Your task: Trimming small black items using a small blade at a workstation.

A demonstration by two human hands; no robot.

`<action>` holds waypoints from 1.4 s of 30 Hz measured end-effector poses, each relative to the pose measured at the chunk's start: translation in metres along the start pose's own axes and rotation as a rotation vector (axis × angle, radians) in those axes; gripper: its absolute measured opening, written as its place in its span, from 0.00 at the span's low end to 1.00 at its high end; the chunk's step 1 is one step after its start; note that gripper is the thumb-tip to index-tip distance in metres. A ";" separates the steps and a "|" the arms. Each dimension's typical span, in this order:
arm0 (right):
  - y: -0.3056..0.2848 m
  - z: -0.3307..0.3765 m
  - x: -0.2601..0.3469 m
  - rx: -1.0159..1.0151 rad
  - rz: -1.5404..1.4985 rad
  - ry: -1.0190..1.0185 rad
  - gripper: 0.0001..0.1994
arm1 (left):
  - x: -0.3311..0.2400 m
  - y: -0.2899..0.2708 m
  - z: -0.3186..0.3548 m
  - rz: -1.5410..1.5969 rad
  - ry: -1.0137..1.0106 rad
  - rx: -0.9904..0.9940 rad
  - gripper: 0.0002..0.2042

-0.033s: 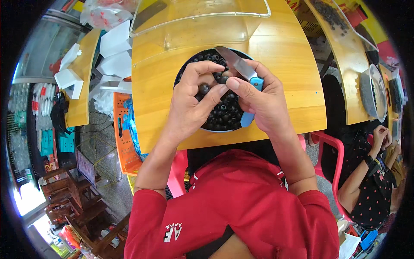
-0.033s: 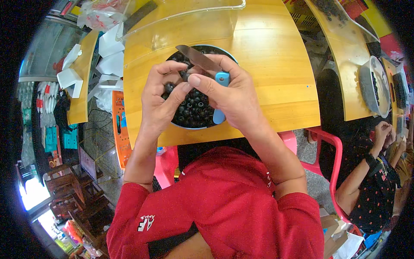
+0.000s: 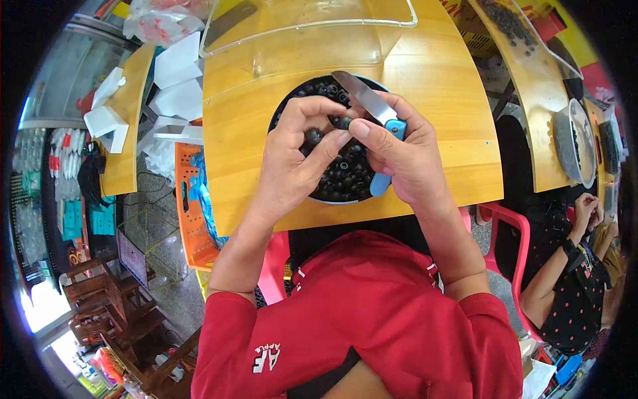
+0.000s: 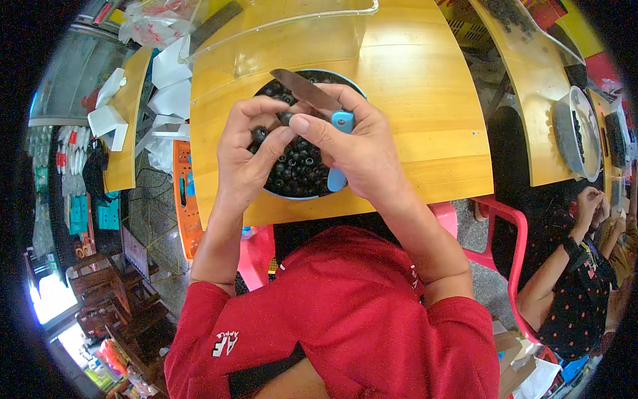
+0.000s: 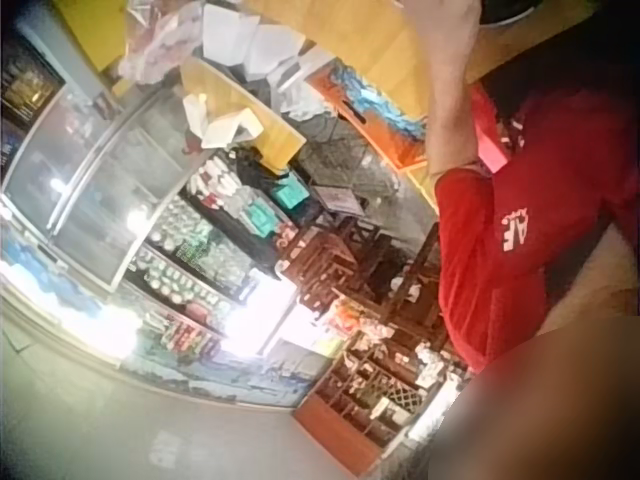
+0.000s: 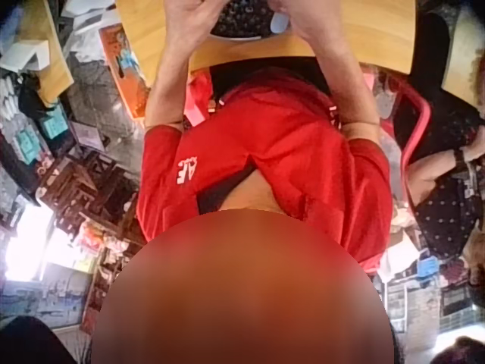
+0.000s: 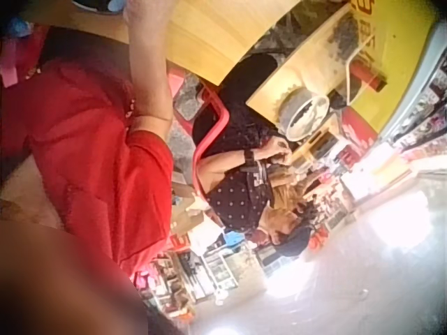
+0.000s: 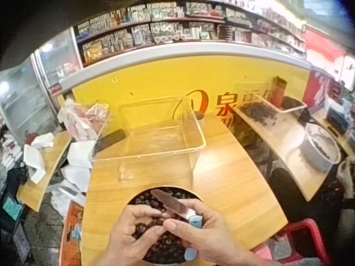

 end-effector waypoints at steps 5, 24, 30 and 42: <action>0.001 0.000 -0.001 0.025 0.008 0.024 0.15 | -0.005 -0.003 0.000 -0.132 0.141 -0.018 0.12; 0.004 -0.003 0.000 0.083 0.016 0.082 0.14 | 0.018 0.007 0.010 0.628 -0.349 -0.024 0.11; 0.005 -0.003 0.004 0.075 0.061 0.033 0.15 | 0.024 0.016 0.011 0.929 -0.433 -0.015 0.11; 0.004 -0.002 0.017 0.041 0.195 -0.195 0.16 | 0.021 0.020 0.009 1.060 -0.499 -0.024 0.11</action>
Point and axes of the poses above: each hand's wrist, its own z-axis away from the middle knuckle, its own y-axis out of the palm, x = y × z, the point moved 6 cm from there along -z, towards the middle knuckle, and after that the axes turned 6 degrees about y, right-handed, at the moved point
